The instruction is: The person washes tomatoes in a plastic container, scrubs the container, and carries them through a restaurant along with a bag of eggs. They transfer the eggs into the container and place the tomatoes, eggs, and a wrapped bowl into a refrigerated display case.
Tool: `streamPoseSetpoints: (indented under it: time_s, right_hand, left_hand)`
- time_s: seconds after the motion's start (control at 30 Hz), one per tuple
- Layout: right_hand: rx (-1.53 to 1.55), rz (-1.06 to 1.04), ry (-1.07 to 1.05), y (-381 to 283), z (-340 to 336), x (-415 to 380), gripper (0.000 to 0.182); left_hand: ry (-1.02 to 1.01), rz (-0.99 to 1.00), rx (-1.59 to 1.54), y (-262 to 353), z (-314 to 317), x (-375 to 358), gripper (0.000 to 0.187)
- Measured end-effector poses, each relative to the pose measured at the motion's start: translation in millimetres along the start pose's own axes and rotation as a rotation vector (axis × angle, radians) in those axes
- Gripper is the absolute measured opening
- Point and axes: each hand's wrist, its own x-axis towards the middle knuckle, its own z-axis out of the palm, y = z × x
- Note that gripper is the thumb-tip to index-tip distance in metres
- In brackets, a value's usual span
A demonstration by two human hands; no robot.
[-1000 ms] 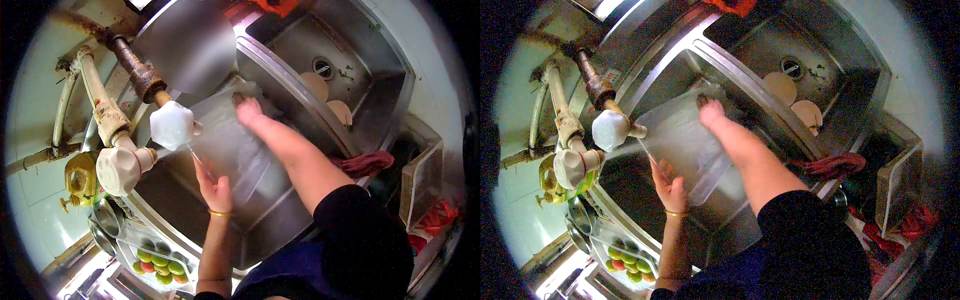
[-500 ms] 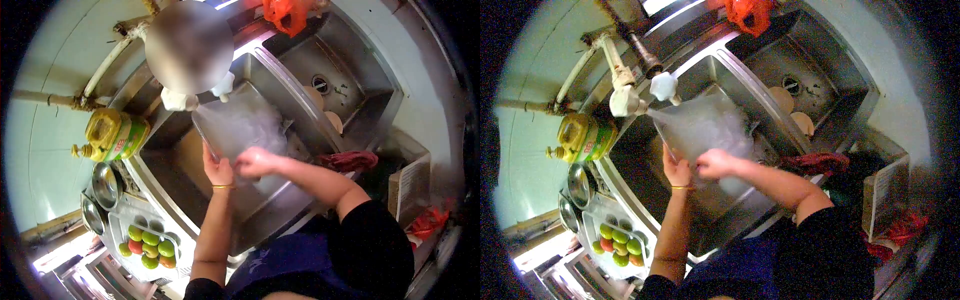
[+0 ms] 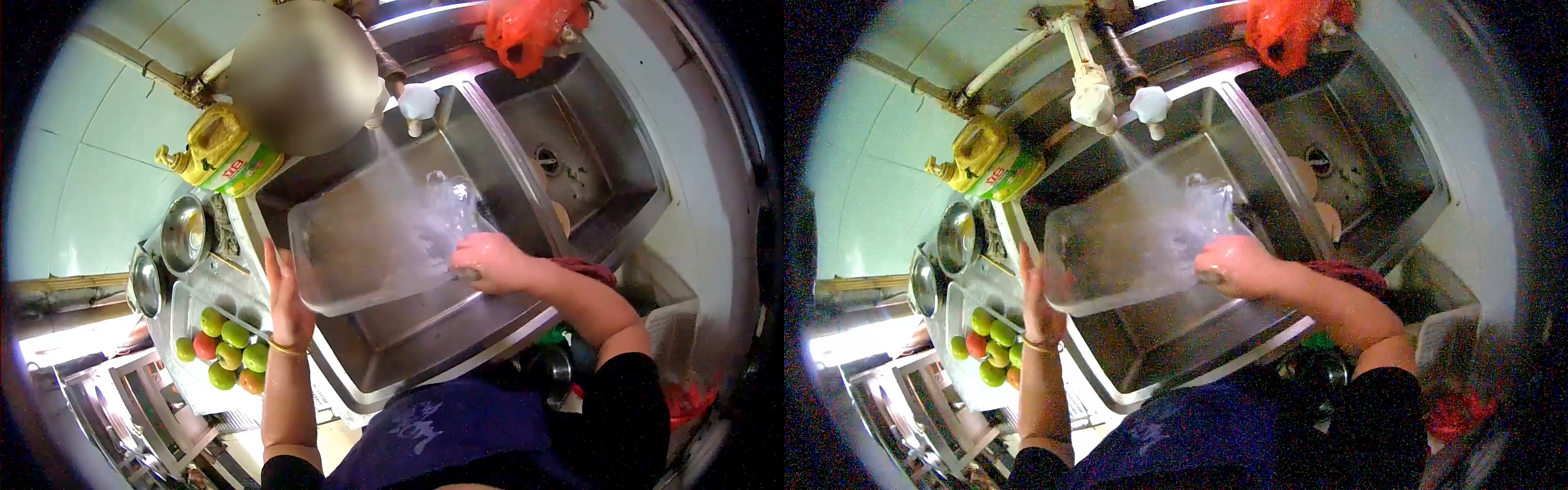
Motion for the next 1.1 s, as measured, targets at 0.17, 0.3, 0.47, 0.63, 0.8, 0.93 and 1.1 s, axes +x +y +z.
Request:
streamPoseSetpoints:
  time_s: [0.17,0.3,0.47,0.63,0.8,0.93,1.1]
  right_hand:
    - [0.520,0.099,-0.244,16.9,-72.5,7.3,0.028]
    - [0.362,0.222,0.540,37.8,-54.1,40.0,0.020]
    - [0.281,-0.076,0.748,-21.7,-16.5,101.1,0.030]
    - [0.093,-0.100,0.787,15.4,17.0,135.2,0.027]
    - [0.188,0.369,0.791,101.6,-1.4,137.3,0.023]
    - [-0.197,0.256,0.877,49.5,-10.2,164.4,0.013]
    - [0.119,-0.153,0.965,-51.4,4.1,182.1,0.017]
  left_hand:
    - [-0.196,0.312,0.513,1.7,-17.3,7.6,0.033]
    - [0.147,0.065,0.136,-51.0,-15.8,17.6,0.026]
    - [0.333,0.070,0.132,-80.0,12.9,35.3,0.029]
    - [0.382,0.153,0.051,-57.9,27.4,27.5,0.035]
    - [0.413,0.287,0.094,-52.3,2.8,14.4,0.036]
    - [0.386,0.305,0.072,-53.6,22.7,25.9,0.036]
    - [0.459,0.181,0.023,-56.8,42.8,49.2,0.038]
